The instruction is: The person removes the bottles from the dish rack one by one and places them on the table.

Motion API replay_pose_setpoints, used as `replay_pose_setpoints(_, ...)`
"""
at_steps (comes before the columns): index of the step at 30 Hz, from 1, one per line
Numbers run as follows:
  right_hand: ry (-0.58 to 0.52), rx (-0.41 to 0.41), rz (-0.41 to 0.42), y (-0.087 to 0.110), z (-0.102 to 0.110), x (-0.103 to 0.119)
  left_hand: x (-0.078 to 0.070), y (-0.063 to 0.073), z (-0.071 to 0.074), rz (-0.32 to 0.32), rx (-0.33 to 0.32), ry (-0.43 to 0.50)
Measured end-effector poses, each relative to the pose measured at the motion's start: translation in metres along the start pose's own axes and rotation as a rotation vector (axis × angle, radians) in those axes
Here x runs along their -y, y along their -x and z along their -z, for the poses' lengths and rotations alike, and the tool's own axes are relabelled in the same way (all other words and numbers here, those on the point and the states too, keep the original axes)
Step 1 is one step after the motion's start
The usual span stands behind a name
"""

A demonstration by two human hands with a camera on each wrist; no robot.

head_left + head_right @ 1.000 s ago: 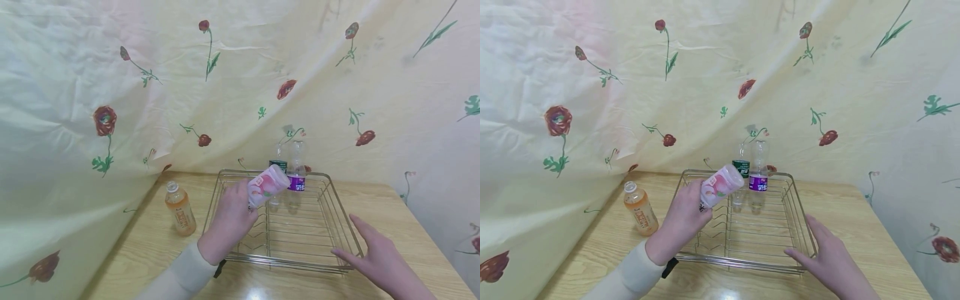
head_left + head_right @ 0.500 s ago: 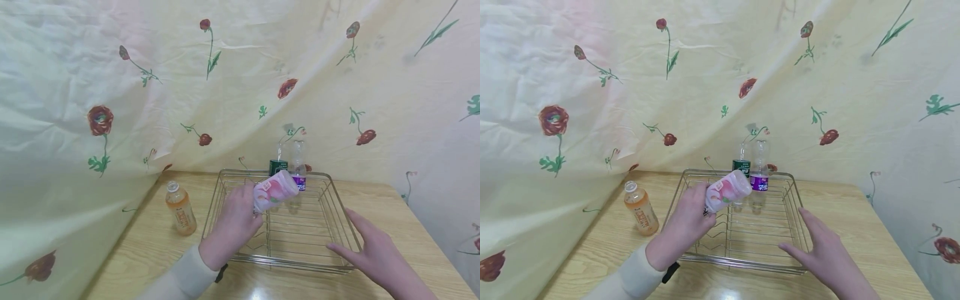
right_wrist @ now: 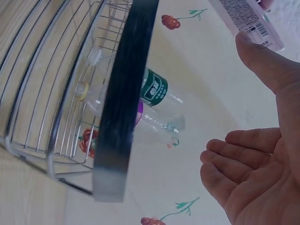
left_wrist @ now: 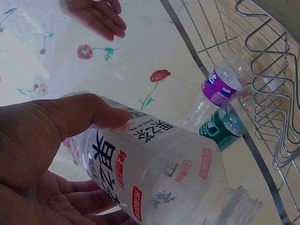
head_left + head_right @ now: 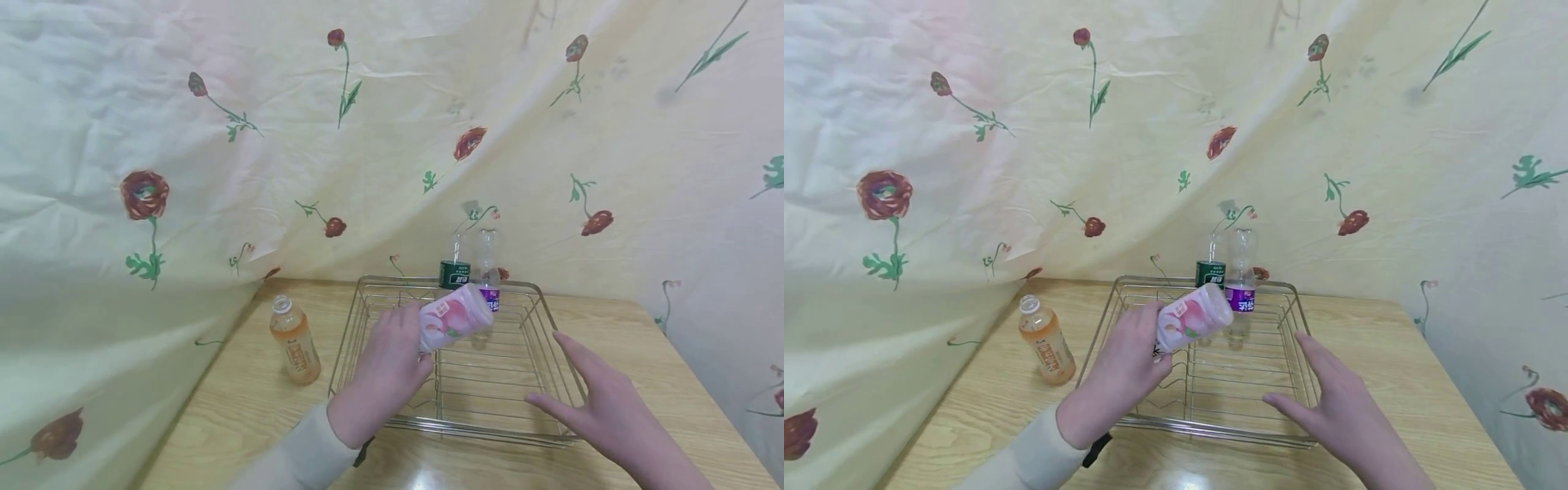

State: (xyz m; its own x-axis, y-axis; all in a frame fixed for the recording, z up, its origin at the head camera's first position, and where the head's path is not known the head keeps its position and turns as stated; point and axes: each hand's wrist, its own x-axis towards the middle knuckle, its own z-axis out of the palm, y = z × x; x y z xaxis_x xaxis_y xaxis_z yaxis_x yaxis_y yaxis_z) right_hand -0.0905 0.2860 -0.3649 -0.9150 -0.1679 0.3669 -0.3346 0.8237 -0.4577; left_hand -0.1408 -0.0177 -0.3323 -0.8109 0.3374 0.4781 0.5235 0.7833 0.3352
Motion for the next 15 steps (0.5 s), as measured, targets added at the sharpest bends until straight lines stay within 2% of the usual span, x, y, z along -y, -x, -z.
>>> replay_pose_setpoints(6,-0.006,-0.054,0.064,-0.003,0.000,0.012,-0.001,0.001,0.000,-0.027,-0.010,-0.022)
replay_pose_setpoints(10,0.004,-0.093,0.117,-0.005,0.000,0.019,0.000,0.003,-0.002,-0.069,-0.024,-0.055)
replay_pose_setpoints(15,0.017,-0.122,0.156,-0.007,0.000,0.027,0.000,0.006,-0.004,-0.103,-0.011,-0.094)
